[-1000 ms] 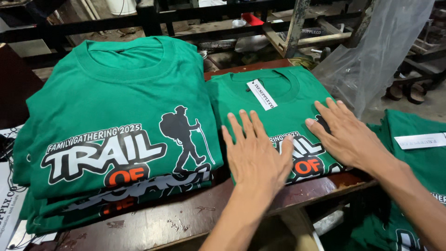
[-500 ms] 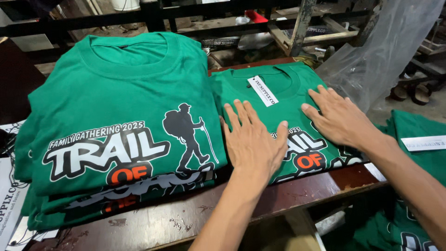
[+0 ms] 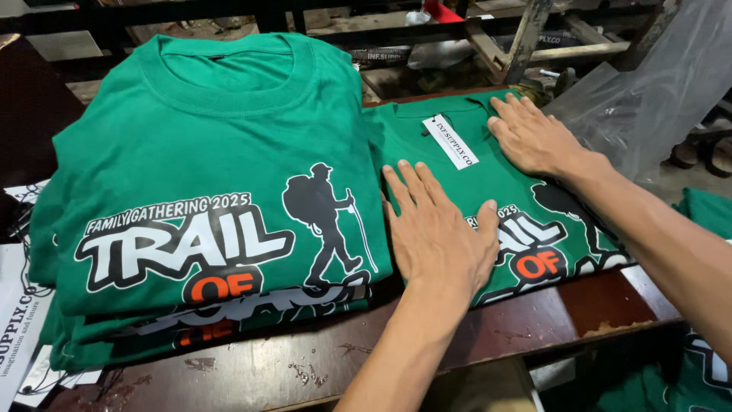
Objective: The person attaches white tags to green t-shirts by threading a string through the collar and the tag. They then fold the shirts and stack them on a wooden table.
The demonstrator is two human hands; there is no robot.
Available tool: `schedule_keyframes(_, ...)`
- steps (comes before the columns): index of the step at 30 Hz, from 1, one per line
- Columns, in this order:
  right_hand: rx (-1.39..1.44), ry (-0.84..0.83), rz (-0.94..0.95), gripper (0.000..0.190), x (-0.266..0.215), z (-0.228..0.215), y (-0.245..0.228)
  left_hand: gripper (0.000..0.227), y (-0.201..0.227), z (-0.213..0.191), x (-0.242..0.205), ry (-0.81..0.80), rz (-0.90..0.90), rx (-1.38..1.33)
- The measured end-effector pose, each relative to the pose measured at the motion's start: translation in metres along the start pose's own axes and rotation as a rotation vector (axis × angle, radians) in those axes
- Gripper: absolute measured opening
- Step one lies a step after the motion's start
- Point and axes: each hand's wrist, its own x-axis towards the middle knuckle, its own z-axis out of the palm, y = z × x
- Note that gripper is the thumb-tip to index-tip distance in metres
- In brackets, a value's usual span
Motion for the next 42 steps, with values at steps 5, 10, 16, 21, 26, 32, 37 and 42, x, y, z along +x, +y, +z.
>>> schedule_keyframes(5, -0.067, 0.023, 0.004, 0.068, -0.007, -0.001, -0.007, 0.111, -0.004, 0.011, 0.009, 0.009, -0.037, -0.010)
schedule_keyframes(10, 0.015, -0.015, 0.048, 0.069, -0.023, -0.007, -0.006, 0.112, -0.001, -0.005, 0.017, -0.062, -0.038, 0.002)
schedule_keyframes(16, 0.023, 0.050, 0.082, 0.078, -0.039, -0.012, -0.012, 0.109, -0.002, 0.002, 0.067, 0.007, -0.024, -0.013)
schedule_keyframes(21, 0.048, 0.015, 0.075, 0.082, -0.043, -0.010, -0.008, 0.114, -0.015, 0.042, 0.086, 0.048, -0.100, -0.007)
schedule_keyframes(26, -0.005, 0.016, 0.069, 0.083, -0.099, -0.024, -0.031, 0.111, 0.000, 0.000, 0.049, 0.026, -0.055, -0.030)
schedule_keyframes(32, -0.001, 0.004, 0.117, 0.078, -0.174, -0.016, -0.041, 0.111, 0.003, 0.001, -0.001, -0.023, 0.027, 0.080)
schedule_keyframes(37, -0.021, 0.060, 0.203, 0.081, -0.175, 0.001, 0.013, 0.111, 0.007, 0.008, -0.005, 0.165, 0.049, 0.074)
schedule_keyframes(42, -0.366, 0.320, -0.146, 0.067, -0.180, 0.038, -0.039, 0.094, 0.004, 0.006, -0.040, 0.134, 0.104, 0.162)
